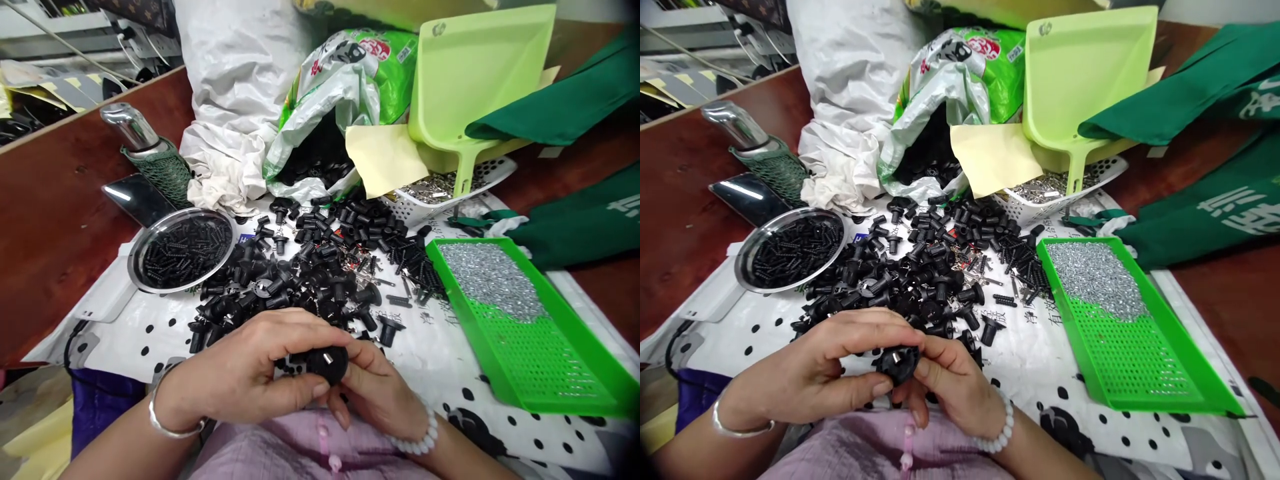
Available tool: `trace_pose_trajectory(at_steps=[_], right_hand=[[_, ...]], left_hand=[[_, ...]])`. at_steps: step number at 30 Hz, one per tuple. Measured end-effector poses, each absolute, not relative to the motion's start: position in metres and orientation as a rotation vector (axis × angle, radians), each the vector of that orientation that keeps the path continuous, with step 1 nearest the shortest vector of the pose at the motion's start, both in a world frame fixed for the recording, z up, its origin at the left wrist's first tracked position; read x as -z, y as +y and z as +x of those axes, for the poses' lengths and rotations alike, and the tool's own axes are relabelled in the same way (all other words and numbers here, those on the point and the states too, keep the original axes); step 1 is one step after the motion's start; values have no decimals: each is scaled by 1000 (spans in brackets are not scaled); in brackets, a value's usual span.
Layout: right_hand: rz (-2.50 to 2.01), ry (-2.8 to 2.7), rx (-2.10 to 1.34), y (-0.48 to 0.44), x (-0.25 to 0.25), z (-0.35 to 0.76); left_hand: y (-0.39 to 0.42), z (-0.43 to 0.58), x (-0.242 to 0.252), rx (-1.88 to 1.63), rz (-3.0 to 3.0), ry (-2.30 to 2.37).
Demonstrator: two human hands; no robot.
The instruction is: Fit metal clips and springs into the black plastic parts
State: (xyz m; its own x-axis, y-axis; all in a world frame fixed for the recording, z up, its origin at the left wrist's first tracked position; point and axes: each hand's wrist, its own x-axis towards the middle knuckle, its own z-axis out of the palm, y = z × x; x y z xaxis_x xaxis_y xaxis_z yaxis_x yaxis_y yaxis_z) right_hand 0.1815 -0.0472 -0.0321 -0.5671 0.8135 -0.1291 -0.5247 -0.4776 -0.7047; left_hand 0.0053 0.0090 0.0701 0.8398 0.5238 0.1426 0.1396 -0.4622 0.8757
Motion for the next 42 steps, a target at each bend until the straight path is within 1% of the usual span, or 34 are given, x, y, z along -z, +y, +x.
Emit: trace_pose_trajectory(at_steps=[5,13,18,22,25,30,32,33,35,37,42], right_hand=[[-568,-834,-2049,-48,31,181],[-603,-917,-2030,-49,23,185],[-658,-883,-1950,-47,22,184],[-849,-967,-1794,-44,21,182],[-1040,-1187,-1508,-43,16,181],[-1070,-1722,-566,-38,8,180],[-1075,-1839,-321,-36,6,178],[-1086,-1865,-258,-35,6,178],[-1093,-1853,-294,-35,7,177],[-1090,-1761,-519,-35,8,176],[-1137,-1223,-1491,-35,8,176]], left_hand=[[10,5,-73,-421,2047,475],[10,7,-70,-528,2066,486],[5,8,-50,-784,2128,556],[-1,13,-28,-972,2079,811],[-5,18,-16,-1061,1966,979],[-9,25,-9,-1170,1780,1149],[-10,26,-7,-1203,1766,1181],[-10,27,-6,-1220,1770,1185],[-10,28,-4,-1247,1780,1176],[-11,28,-3,-1255,1779,1162],[-14,29,3,-1244,1752,1167]])
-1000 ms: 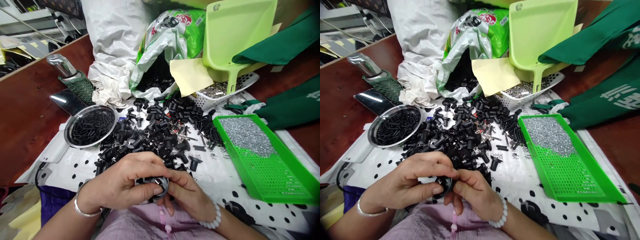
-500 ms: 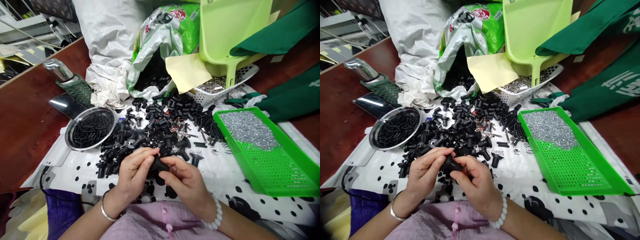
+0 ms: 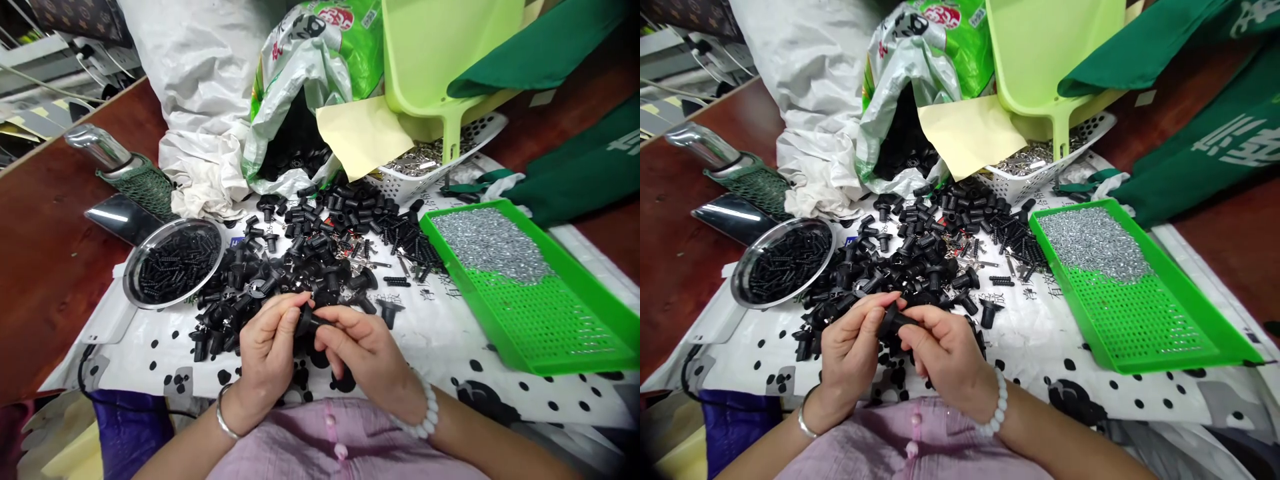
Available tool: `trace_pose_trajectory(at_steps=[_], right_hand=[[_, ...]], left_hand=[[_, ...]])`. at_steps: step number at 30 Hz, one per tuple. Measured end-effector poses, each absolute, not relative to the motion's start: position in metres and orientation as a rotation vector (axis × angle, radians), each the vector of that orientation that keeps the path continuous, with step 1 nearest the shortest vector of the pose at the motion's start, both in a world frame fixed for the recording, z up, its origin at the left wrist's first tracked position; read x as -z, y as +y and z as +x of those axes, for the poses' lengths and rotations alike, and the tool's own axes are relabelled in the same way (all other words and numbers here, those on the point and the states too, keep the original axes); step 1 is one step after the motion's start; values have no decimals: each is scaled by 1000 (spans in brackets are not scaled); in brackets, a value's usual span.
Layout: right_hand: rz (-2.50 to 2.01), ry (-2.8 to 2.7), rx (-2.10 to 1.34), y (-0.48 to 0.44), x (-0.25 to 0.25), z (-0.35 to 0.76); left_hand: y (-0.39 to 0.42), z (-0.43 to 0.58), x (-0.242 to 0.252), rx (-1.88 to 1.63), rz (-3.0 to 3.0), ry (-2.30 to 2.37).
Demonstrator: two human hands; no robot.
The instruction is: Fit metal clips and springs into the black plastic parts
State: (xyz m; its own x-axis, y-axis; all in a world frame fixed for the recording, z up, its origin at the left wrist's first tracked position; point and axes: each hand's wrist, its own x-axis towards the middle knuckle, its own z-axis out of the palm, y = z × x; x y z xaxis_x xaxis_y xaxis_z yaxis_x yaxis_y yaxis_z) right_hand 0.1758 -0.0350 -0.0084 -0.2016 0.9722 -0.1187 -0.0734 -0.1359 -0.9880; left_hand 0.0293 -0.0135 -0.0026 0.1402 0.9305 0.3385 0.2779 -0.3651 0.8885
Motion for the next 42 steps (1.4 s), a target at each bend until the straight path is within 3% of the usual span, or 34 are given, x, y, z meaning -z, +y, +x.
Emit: trace_pose_trajectory(at_steps=[3,7,9,14,17,21,27,32,42], right_hand=[[-1087,-1085,-1738,-33,9,174],[-1101,-1143,-1684,-31,7,172],[-1156,-1323,-1466,-32,6,173],[-1261,-1891,-447,-32,8,175],[-1290,-1963,-280,-30,9,174],[-1305,-1967,-429,-28,4,172],[-1315,-1563,-1195,-31,-7,165],[-1219,-1181,-1616,-26,-7,160],[-1196,-1197,-1680,-19,-14,173]], left_hand=[[-13,30,6,-1249,1750,1167],[-8,31,8,-1268,1667,1201],[-5,32,6,-1258,1578,1226],[-1,32,3,-1232,1434,1229],[-2,33,3,-1231,1427,1216],[-4,34,7,-1216,1370,1224],[-5,32,7,-1251,1473,1231],[-1,30,1,-1195,1485,1274],[0,12,-2,-1061,1859,1108]])
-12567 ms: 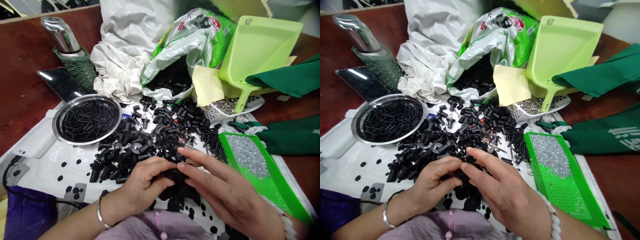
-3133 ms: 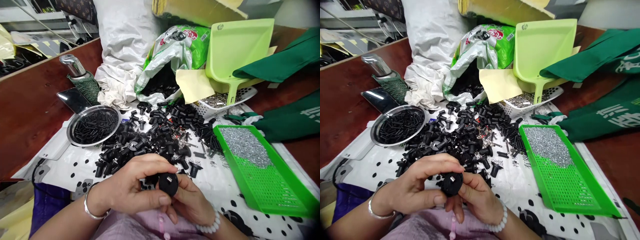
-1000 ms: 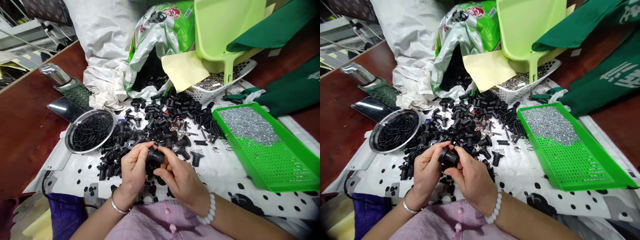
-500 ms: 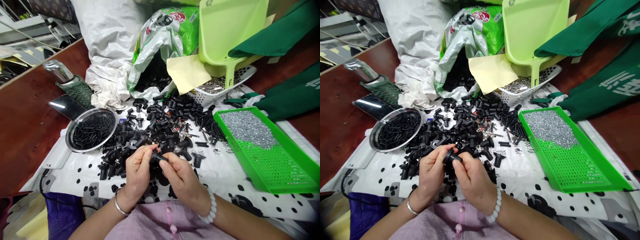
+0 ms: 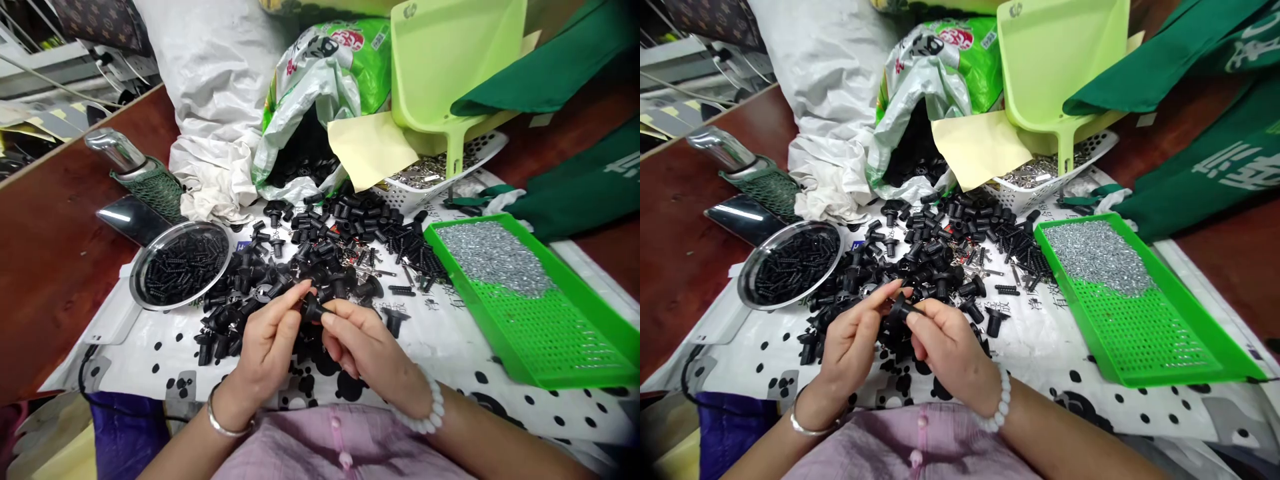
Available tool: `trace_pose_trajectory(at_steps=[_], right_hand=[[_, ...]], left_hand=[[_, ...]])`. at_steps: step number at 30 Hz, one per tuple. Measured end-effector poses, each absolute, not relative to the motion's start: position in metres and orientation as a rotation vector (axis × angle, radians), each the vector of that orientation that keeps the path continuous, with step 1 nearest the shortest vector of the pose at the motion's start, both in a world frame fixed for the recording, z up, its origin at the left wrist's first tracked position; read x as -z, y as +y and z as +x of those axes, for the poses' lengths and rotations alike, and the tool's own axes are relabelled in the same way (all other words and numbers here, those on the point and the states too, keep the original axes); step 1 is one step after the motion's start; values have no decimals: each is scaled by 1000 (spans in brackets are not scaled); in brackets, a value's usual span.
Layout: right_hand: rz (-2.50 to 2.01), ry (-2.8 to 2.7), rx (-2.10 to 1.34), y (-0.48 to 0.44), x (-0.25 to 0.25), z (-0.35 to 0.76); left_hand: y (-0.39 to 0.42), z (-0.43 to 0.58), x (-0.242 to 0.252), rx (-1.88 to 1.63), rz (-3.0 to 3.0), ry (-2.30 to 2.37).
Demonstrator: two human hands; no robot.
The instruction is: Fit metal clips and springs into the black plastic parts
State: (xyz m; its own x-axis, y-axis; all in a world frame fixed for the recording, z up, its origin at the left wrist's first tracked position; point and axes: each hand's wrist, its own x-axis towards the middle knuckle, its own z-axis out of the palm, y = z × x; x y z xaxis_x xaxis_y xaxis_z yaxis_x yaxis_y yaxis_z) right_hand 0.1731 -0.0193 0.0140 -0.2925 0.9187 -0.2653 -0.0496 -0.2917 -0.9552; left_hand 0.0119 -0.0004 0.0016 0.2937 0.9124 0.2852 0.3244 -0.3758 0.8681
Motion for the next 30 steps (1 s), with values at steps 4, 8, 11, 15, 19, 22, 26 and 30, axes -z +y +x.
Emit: trace_pose_trajectory(at_steps=[4,8,11,15,19,22,26,30], right_hand=[[-1220,-1437,-1364,-24,-10,174],[-1221,-1545,-1182,-27,-8,169],[-1188,-1482,-1279,-30,-7,164],[-1087,-1340,-1509,-33,-7,159],[-1008,-1211,-1721,-34,-4,155],[-989,-1202,-1801,-32,-3,156],[-1050,-1314,-1745,-27,-12,178],[-1352,-1454,-1334,-11,-25,220]], left_hand=[[-3,9,1,-1007,2169,1049],[-7,14,7,-1068,2140,1073],[-14,16,9,-1130,2002,1073],[-23,14,11,-1162,1825,988],[-25,14,14,-1190,1698,913],[-22,14,11,-1169,1761,852],[-12,7,3,-1112,1977,791],[5,-3,1,-1157,2215,933]])
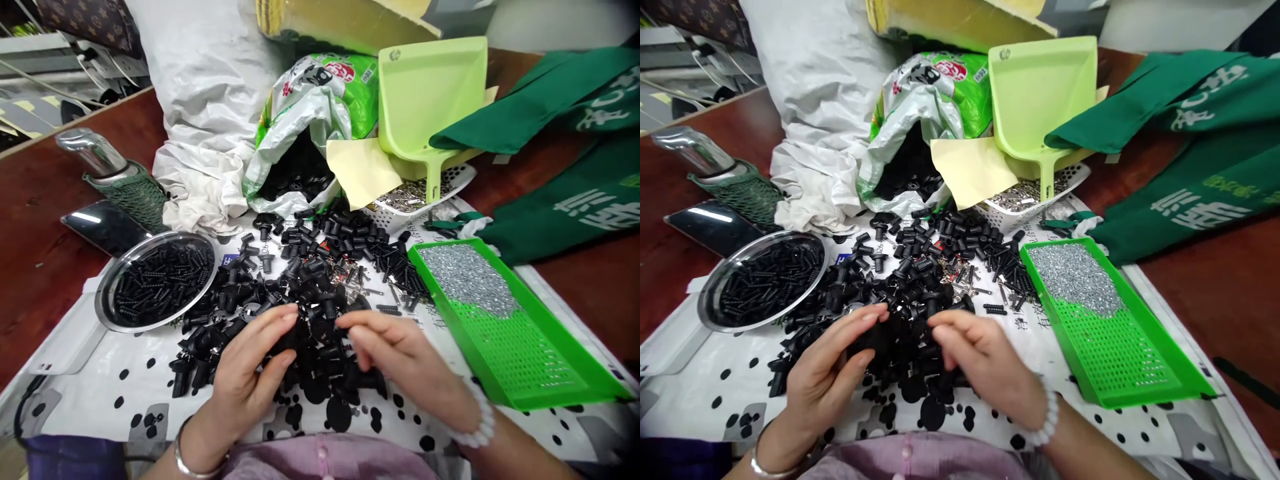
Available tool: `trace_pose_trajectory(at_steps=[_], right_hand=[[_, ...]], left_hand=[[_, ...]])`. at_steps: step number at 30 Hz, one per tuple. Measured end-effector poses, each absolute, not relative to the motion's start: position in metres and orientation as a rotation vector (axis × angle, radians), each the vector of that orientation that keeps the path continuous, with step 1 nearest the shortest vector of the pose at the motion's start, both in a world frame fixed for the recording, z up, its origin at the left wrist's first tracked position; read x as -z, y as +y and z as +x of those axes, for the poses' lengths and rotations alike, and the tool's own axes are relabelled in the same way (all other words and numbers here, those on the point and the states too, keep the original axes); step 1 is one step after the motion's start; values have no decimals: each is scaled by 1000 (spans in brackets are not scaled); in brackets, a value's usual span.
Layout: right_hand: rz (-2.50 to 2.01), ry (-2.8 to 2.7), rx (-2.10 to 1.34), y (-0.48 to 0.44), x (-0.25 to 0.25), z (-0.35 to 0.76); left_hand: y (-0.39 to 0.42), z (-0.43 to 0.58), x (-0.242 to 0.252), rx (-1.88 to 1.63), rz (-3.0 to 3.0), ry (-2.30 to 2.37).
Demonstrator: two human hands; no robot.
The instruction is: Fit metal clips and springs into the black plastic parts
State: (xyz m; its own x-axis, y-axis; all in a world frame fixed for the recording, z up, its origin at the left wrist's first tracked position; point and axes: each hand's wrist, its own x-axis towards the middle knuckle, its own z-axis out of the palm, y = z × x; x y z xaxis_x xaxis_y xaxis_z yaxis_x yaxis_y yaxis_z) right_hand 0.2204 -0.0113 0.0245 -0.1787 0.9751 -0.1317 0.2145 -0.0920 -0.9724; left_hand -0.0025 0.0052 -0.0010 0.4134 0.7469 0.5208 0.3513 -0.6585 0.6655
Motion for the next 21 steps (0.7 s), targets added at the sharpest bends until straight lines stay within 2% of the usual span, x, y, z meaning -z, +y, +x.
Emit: trace_pose_trajectory(at_steps=[5,14,21], right_hand=[[-1535,-1624,-991,10,-27,252],[-1444,-1914,-978,8,-7,223],[-1332,-2254,-348,7,-5,169]], left_hand=[[22,-2,13,-1024,2438,1126],[26,-2,21,-921,2452,1047],[27,-5,20,-1031,2260,1079]])
